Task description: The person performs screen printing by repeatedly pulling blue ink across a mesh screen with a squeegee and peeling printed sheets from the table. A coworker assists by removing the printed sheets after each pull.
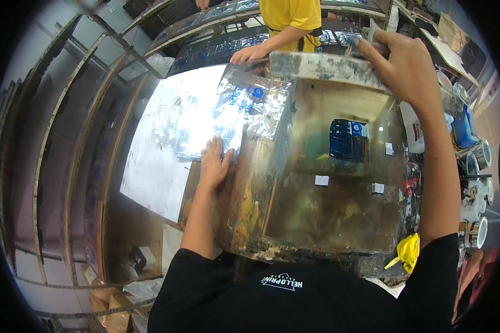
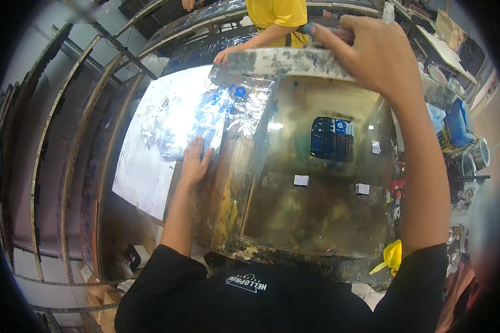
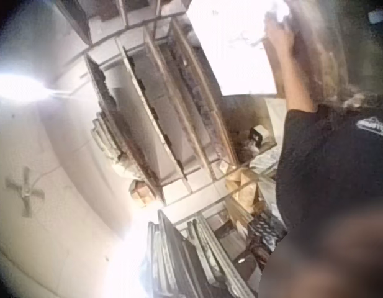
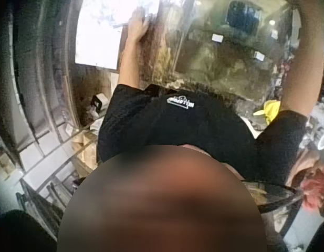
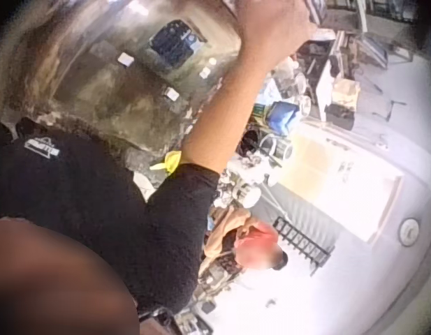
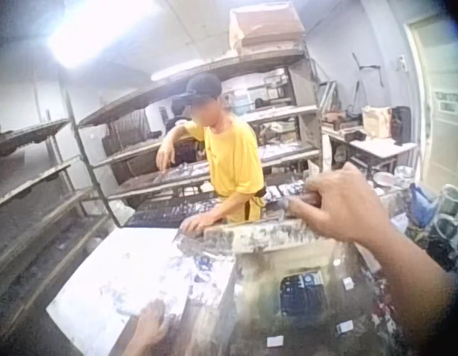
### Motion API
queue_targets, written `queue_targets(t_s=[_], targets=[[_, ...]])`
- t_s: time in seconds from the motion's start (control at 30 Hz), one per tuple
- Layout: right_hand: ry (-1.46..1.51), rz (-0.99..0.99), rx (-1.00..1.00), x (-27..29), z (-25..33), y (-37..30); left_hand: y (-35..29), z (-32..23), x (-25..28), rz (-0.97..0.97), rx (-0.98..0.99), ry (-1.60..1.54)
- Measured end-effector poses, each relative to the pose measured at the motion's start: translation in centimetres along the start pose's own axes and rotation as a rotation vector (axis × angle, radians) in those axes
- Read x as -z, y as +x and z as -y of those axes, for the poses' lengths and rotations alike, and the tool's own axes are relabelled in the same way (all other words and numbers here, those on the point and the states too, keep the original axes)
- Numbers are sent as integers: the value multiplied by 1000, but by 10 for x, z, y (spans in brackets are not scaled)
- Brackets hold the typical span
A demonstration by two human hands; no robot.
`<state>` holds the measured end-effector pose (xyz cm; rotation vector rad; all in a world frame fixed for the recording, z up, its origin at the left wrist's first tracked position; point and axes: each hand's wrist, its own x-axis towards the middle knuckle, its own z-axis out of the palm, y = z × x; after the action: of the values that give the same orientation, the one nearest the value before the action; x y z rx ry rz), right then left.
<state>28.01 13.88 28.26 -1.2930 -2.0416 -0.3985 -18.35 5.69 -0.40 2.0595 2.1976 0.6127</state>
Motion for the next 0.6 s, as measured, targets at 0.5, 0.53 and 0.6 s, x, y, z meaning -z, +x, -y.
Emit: queue_targets(t_s=[0.5, 0.53, 0.6], targets=[[-72, -15, 49, -7, -6, -2, 37, -33, 68, 6, 4, -164], [-49, -50, 77, -7, -7, 1, 35, -57, 63, 72, 22, -119], [-67, -25, 68, -5, -7, 4, 22, -115, 32, 255, 107, -122]])
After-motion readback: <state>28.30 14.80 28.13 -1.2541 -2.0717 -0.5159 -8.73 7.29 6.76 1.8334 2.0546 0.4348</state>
